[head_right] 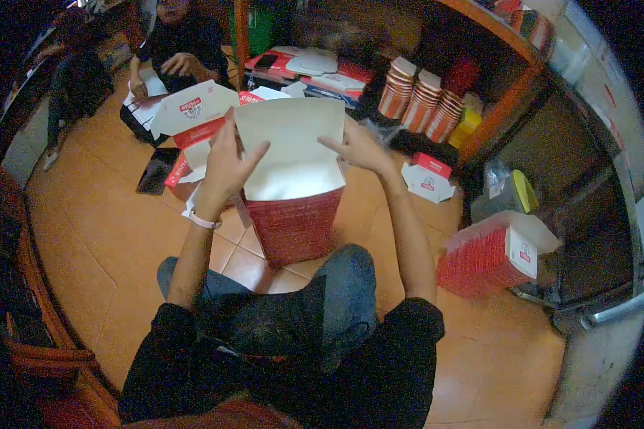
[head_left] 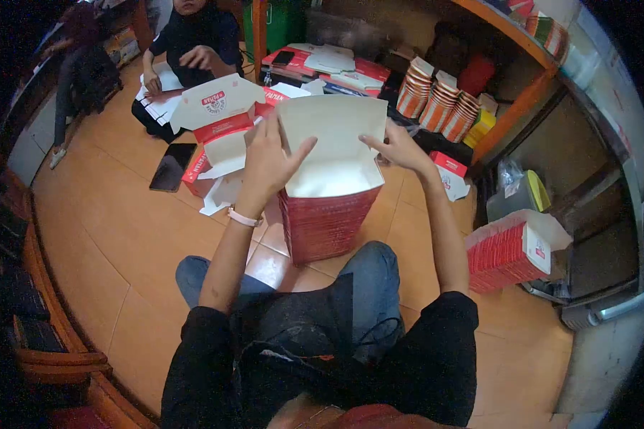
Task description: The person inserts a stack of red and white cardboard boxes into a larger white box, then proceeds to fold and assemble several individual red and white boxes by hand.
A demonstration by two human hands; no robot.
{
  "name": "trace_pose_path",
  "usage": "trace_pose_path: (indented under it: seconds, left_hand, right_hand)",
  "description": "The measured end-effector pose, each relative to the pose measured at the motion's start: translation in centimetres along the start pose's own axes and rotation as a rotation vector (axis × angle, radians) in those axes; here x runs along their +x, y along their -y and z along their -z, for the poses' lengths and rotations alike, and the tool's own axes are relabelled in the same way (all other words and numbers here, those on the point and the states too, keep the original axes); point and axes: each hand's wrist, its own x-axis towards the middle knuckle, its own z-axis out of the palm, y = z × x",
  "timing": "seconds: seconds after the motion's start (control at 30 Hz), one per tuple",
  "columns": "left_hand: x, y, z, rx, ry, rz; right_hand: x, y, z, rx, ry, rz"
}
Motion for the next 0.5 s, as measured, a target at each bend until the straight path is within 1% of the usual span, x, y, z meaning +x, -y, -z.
trace_pose_path:
  seconds: [0.03,0.1,0.13,0.2,0.23,0.3,0.33,0.37,0.43,0.47,0.5]
  left_hand:
    - [-0.4,0.1,0.0,0.055,0.046,0.012]
    - [-0.8,0.7,0.8,0.142,0.169,0.071]
    - [-0.3,0.2,2.0,0.141,0.173,0.079]
    - [1.0,-0.7,4.2,0.050,0.444,0.175]
    - [1.3,-0.3,4.3,0.167,0.506,0.199]
    - [1.7,-1.3,4.5,0.191,0.516,0.208]
    - [1.6,-1.7,4.5,0.216,0.518,0.209]
    - [1.3,-1.6,4.4,0.213,0.527,0.209]
    - [0.3,-0.9,3.8,0.100,0.514,0.285]
    - [-0.4,-0.5,3.3,0.100,0.511,0.287]
    - [-1.2,-0.9,2.9,0.078,0.431,0.256]
  right_hand:
    - [0.6,-0.3,0.7,-0.134,0.042,0.059]
    - [0.1,0.1,2.0,-0.105,0.188,-0.137]
    - [0.2,-0.2,2.7,-0.115,0.233,-0.037]
    - [-0.1,-0.3,3.3,-0.188,0.312,-0.156]
    - [-0.4,-0.4,2.8,-0.185,0.317,-0.157]
    - [-1.8,-0.6,0.9,-0.107,0.105,-0.089]
    - [-2.5,-0.2,-0.2,-0.104,0.105,-0.096]
    - [-3.3,0.3,-1.5,-0.125,-0.045,0.000]
    - [-4.3,0.5,-2.5,-0.034,-0.155,-0.058]
    - [-4.5,-0.2,-3.0,-0.036,-0.153,-0.055]
    - [-4.7,-0.5,-3.7,-0.029,-0.241,0.027]
